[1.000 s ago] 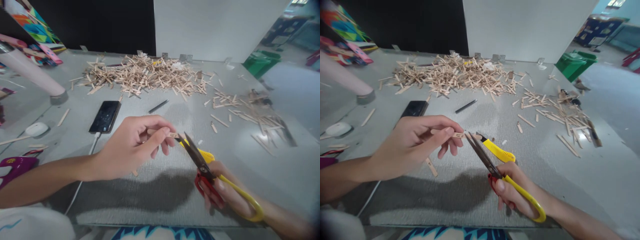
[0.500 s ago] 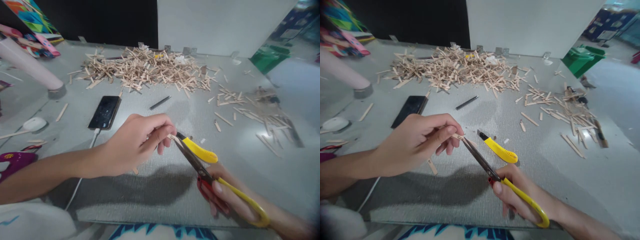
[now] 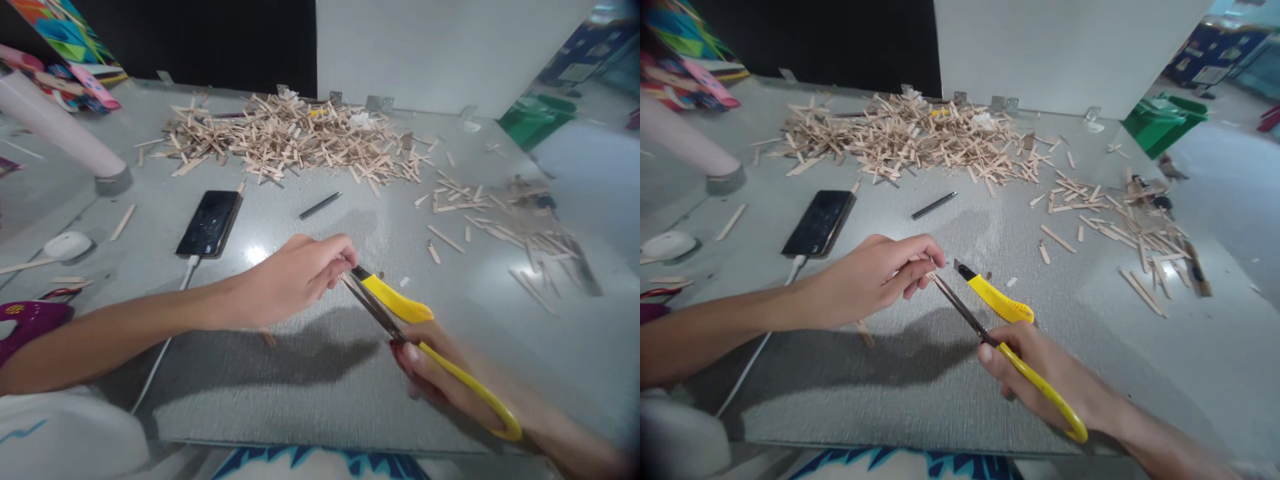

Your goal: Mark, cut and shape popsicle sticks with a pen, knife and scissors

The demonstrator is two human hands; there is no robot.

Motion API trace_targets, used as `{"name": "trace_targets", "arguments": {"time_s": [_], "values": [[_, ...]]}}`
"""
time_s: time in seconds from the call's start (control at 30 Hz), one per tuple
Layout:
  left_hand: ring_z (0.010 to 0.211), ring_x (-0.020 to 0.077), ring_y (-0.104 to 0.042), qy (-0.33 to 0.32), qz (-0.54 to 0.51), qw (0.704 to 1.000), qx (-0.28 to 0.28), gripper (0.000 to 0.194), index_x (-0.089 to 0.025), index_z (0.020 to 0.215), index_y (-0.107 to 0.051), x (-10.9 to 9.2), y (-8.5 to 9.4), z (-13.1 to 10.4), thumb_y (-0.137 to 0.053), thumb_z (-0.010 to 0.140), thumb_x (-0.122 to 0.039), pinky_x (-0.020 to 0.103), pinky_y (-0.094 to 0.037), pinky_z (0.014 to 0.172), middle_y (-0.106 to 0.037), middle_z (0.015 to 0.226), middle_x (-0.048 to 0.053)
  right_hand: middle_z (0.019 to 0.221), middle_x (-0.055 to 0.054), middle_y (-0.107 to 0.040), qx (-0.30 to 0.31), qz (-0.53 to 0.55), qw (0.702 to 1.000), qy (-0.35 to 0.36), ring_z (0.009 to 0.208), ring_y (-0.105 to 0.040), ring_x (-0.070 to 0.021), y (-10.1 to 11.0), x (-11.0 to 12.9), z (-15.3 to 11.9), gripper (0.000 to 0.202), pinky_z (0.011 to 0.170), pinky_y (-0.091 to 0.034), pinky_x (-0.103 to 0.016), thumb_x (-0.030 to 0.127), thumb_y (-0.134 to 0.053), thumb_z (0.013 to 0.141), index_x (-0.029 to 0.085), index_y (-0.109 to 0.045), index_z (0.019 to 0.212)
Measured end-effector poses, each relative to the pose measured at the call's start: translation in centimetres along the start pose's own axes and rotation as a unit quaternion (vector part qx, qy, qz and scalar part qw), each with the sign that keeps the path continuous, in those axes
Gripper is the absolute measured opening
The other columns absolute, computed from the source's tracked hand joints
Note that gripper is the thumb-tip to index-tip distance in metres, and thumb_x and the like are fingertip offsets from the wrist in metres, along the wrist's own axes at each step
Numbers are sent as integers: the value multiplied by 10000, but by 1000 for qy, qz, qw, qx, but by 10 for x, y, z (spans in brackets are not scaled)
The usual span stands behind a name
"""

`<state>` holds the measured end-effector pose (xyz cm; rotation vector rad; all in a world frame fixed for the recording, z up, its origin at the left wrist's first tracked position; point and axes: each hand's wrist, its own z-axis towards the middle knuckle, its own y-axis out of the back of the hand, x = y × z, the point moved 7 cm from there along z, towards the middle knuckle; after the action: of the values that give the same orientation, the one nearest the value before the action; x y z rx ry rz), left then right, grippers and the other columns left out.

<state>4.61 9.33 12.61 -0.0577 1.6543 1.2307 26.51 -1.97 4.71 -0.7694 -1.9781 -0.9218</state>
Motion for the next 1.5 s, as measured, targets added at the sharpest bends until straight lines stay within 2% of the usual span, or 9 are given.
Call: {"name": "trace_targets", "arguments": {"time_s": [0.13,0.4,0.6,0.73,0.83,1.03,1.17,1.3,1.5], "values": [[574,105,-593,-2,-17,1000,-5,190,-214,1102,-627,2,1,1,-440,1110,-186,216,-429,561,-642,709,-48,729,21,-570,19,29,999,18,597,-654,-127,-7,-1,6,617,523,-523,-217,797,-516,1060,207,-580,891],[573,108,-601,7,-42,999,0,123,-229,1089,-601,1,10,2,-482,1115,-216,207,-434,549,-647,710,-46,524,78,-424,43,69,997,-7,371,-500,-78,-15,-9,14,686,356,-309,-141,855,-574,994,225,-462,747],[584,115,-582,10,-22,1000,12,129,-234,1054,-633,-5,17,2,-512,1076,-193,204,-430,559,-641,707,-44,383,81,-313,138,245,959,-33,276,-358,-72,-30,-1,15,772,292,-265,-158,895,-428,1018,246,-394,602],[618,114,-642,-13,-39,999,-23,158,-216,1067,-727,-1,21,4,-570,1081,-235,207,-486,594,-723,766,-11,356,96,-267,103,323,940,-41,243,-308,-70,-33,-1,20,797,271,-295,-166,957,-453,955,258,-384,578],[654,134,-703,3,-125,991,-37,171,-182,1122,-783,8,22,7,-692,1055,-311,225,-541,594,-806,847,46,331,74,-294,74,324,943,-26,240,-351,-96,-30,0,25,832,283,-356,-189,1019,-416,905,253,-423,579],[608,118,-679,77,-286,955,-34,140,-150,1003,-776,18,15,10,-785,993,-290,208,-556,561,-775,747,40,423,82,-373,-38,284,956,58,306,-317,-76,-12,8,29,723,377,-497,-222,891,-517,982,234,-515,681],[518,96,-614,107,-324,939,-44,205,-148,917,-729,20,8,9,-886,908,-279,197,-515,491,-734,675,14,401,69,-389,-25,270,961,56,289,-345,-87,-17,1,32,732,366,-475,-224,893,-488,993,237,-500,668],[559,119,-680,97,-358,925,-77,223,-138,926,-688,17,10,7,-803,1007,-311,209,-533,475,-750,756,39,409,66,-396,-15,257,964,67,299,-357,-92,-17,1,31,731,395,-515,-247,893,-485,995,238,-502,670],[655,134,-730,30,-388,919,-70,152,-145,1040,-647,-2,23,0,-652,1113,-279,232,-595,569,-756,829,40,450,74,-397,-13,245,967,75,355,-357,-92,-6,34,18,731,492,-572,-262,872,-417,1042,220,-558,741]]}}
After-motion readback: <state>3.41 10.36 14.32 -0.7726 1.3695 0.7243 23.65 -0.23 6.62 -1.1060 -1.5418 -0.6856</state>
